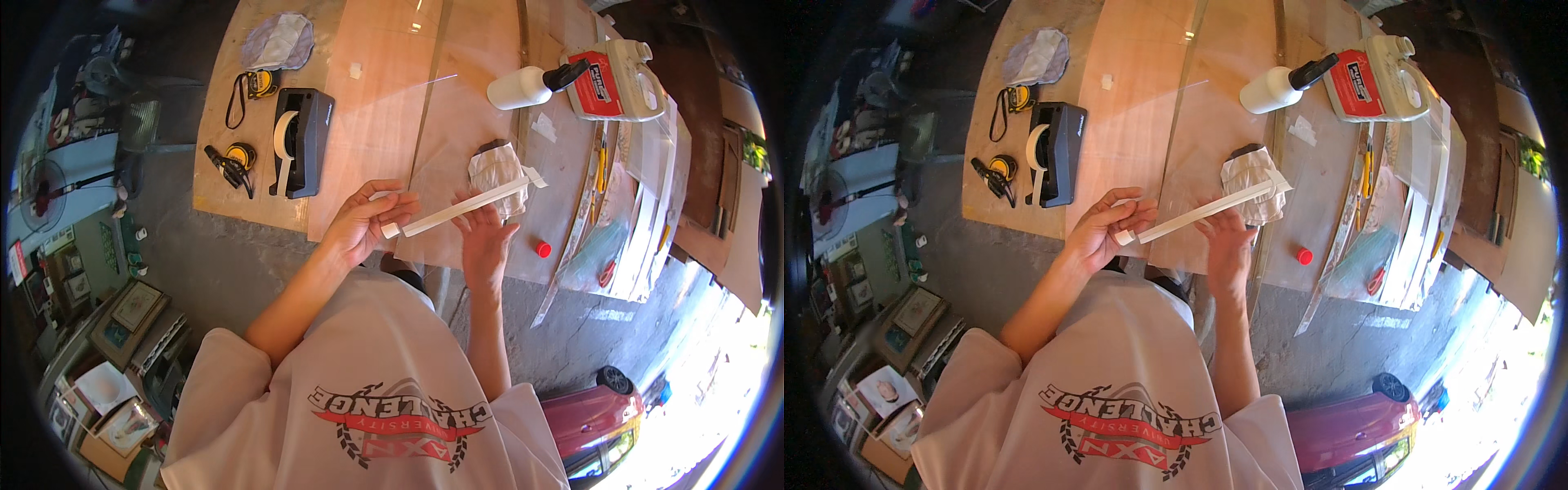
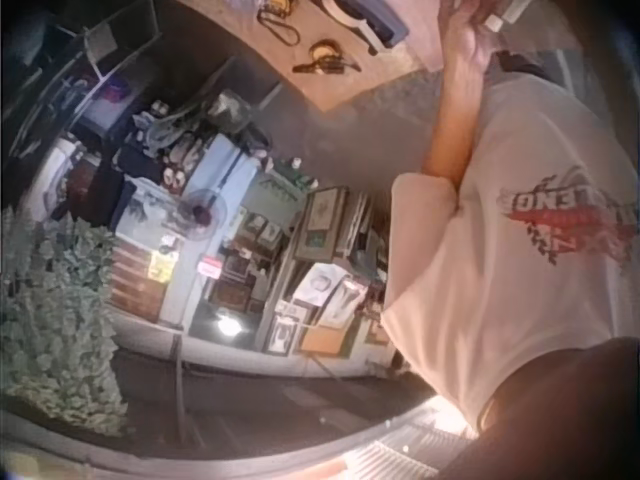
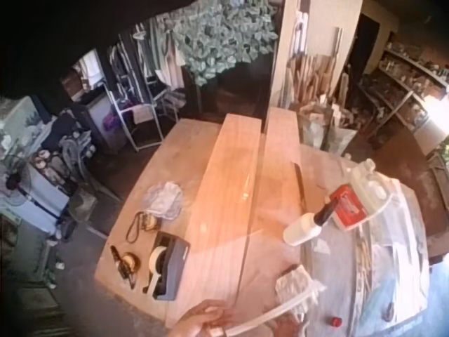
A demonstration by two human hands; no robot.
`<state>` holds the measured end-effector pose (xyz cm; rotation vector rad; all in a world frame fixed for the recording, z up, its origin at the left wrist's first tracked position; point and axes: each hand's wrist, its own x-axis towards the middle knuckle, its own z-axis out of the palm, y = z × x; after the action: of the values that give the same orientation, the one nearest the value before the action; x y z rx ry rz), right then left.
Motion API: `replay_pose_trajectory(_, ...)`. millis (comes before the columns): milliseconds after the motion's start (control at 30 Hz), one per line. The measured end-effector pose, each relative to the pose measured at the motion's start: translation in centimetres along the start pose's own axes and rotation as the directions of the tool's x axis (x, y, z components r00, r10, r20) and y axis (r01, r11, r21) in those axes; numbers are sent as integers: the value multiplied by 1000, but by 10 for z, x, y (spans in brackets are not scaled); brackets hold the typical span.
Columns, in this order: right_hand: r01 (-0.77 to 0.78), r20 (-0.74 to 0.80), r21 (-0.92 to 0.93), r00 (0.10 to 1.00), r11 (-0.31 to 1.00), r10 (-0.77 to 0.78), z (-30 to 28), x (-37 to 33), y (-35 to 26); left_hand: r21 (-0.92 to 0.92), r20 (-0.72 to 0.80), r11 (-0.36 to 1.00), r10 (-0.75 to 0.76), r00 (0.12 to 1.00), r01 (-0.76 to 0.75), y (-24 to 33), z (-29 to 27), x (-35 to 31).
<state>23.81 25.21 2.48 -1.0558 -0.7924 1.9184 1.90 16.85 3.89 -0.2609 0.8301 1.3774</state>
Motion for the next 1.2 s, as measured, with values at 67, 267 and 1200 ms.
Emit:
replay_pose_trajectory(67, -95, -149, -407, 988, 908, 37, -37, 11, -2, 32, 9, 999, 34, 999, -34, 2, 2, 1)
replay_pose_trajectory(267, 380, 363, -925, 899, 22, -245, -55, 114, 36, 66, 12, 994, 86, 996, -86, 7, 1, 0)
replay_pose_trajectory(1200, 264, 380, -300, 914, 917, -139, -69, 32, -69, 372, 354, 828, 290, 889, -419, 90, 47, -65)
